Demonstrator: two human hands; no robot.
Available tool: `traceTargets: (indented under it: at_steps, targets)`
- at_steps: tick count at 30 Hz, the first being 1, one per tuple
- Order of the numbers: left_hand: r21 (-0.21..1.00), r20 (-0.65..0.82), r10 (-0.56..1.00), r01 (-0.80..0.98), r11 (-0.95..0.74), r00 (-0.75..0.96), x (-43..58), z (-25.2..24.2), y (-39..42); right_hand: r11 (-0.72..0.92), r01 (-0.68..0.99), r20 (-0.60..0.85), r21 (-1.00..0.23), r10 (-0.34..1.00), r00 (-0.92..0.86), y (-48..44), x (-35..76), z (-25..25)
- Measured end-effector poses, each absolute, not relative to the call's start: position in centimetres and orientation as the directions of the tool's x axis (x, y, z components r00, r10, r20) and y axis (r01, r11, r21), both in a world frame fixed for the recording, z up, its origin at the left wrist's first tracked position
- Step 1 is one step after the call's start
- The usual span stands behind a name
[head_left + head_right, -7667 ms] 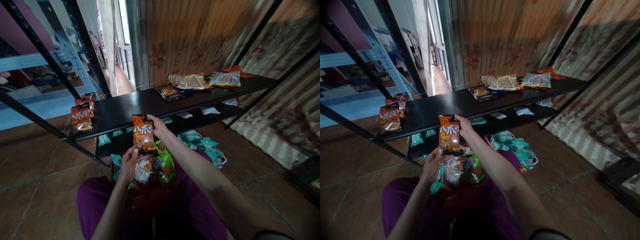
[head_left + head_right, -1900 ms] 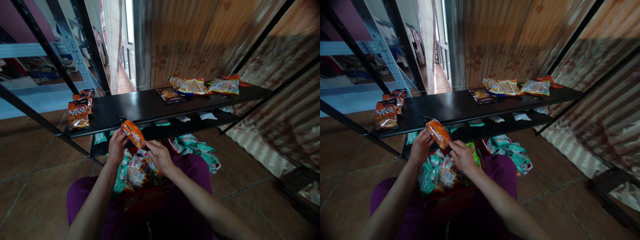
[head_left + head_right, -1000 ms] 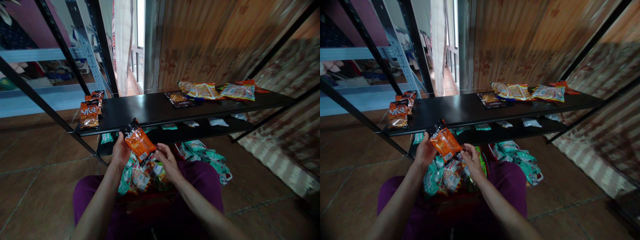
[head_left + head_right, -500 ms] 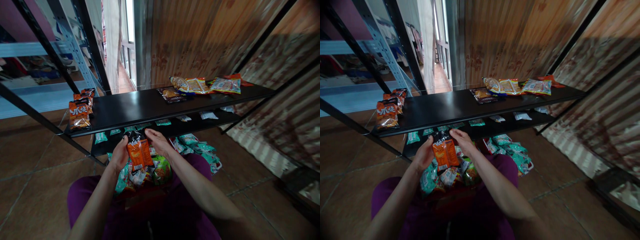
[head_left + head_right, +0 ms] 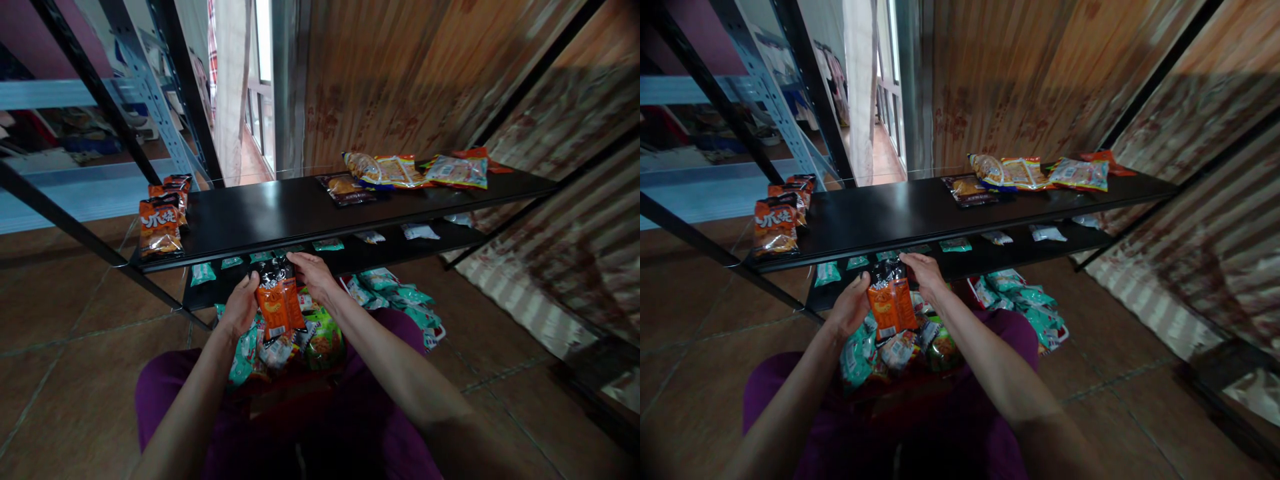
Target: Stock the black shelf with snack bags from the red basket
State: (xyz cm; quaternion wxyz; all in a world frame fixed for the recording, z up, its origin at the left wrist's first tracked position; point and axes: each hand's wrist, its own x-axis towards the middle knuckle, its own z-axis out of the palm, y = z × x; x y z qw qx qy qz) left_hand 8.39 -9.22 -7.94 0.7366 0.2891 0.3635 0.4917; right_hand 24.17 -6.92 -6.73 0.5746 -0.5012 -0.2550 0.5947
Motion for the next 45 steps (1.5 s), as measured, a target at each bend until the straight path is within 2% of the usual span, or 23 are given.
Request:
traceTargets:
  at_steps: [5,10,17,22,28,35,41,45]
  targets:
    - [0.786,-0.241,0.931,-0.508,0.352,0.274,7.9,-8.0,-9.3,-0.208,-0.455,-0.318,-0.866,0.931,0.179,-6.9,23.7,-6.9]
    - [0.754,-0.23,0.894,-0.51,0.413,0.384,7.3,-8.0,-9.2,-0.213,-0.455,-0.333,-0.864,0.921,0.201,-6.8,23.6,-6.8]
    - [0.832,-0.145,0.865,-0.414,0.37,0.48,6.9,-8.2,-10.3,-0.233,-0.441,-0.364,-0.867,0.9,0.24,-6.2,23.9,-7.0]
    - [0.833,-0.201,0.881,-0.398,0.384,0.429,6.9,-8.8,-10.8,-0.237,-0.436,-0.369,-0.868,0.896,0.248,-5.9,24.2,-7.5]
    - [0.84,-0.189,0.904,-0.415,0.351,0.382,7.3,-9.7,-10.9,-0.225,-0.45,-0.367,-0.864,0.894,0.258,-5.9,24.1,-7.7]
    - [0.804,-0.186,0.929,-0.493,0.331,0.32,7.5,-9.8,-10.5,-0.254,-0.401,-0.311,-0.88,0.947,0.082,-7.2,24.4,-6.8]
    - [0.757,-0.242,0.94,-0.559,0.339,0.242,7.6,-10.1,-10.1,-0.331,-0.33,-0.33,-0.884,0.942,-0.059,-8.2,24.7,-8.0]
    - [0.757,-0.221,0.944,-0.567,0.324,0.245,7.7,-9.8,-10.1,-0.288,-0.337,-0.288,-0.896,0.956,-0.05,-7.9,24.7,-8.7]
